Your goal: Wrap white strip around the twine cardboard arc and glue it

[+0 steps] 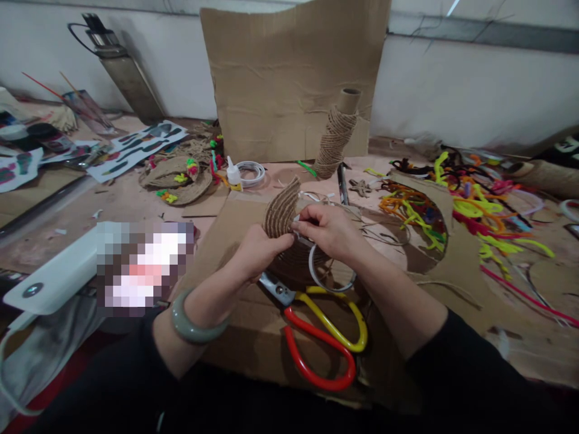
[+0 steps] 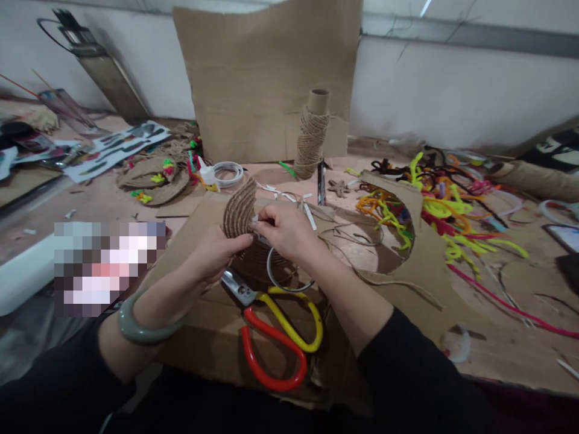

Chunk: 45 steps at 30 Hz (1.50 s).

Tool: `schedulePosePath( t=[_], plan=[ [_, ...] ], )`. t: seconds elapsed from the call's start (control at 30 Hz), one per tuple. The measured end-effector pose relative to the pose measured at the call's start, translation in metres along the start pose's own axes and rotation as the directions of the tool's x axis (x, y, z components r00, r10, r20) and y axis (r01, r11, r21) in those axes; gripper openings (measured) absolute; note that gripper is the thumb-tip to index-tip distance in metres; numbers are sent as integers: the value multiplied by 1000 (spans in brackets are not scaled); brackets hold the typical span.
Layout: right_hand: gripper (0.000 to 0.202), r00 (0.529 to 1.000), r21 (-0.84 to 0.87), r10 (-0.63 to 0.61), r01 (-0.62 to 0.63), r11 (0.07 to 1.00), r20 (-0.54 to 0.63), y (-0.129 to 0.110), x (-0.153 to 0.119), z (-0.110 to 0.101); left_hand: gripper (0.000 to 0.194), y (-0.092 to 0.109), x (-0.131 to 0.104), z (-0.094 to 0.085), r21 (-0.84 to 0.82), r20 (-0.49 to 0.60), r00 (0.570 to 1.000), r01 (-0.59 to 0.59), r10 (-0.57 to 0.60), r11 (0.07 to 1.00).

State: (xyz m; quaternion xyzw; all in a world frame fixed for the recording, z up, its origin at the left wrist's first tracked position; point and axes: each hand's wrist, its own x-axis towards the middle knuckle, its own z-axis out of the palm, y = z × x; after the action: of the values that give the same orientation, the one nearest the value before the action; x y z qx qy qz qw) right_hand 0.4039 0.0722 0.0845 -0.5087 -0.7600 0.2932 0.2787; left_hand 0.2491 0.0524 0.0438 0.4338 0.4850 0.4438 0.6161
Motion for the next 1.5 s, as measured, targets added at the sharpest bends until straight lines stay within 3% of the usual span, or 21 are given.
schedulePosePath(
  t=[0.4, 0.7, 0.97, 1.17, 1.33, 1.5],
  plan=[
    [29, 1000, -65, -21, 22, 998, 11, 1, 2, 0, 23, -2, 0, -2, 48, 27, 1000, -2, 1, 999],
    [32, 997, 76, -36, 31, 997, 74, 10, 2, 0, 27, -3, 1, -3, 36, 9, 1000, 7, -7, 999],
    [34, 999, -109, -41, 42, 993, 14, 5, 1, -3, 21, 0, 0, -1, -8, -23, 999, 23, -23, 1000],
    [16, 992, -148, -121, 126, 981, 45, 6, -7, -18, 27, 12, 1, -2, -131, -128, 990, 34, -51, 991],
    [14, 975, -391, -175, 216, 895, 136, 7, -10, -20, 29, 13, 3, -4, -151, -182, 983, -1, -26, 988],
    [16, 974, -497, -174, 222, 839, 143, 5, -11, -19, 29, 13, 3, -4, -151, -187, 982, -29, 1, 988]
  ],
)
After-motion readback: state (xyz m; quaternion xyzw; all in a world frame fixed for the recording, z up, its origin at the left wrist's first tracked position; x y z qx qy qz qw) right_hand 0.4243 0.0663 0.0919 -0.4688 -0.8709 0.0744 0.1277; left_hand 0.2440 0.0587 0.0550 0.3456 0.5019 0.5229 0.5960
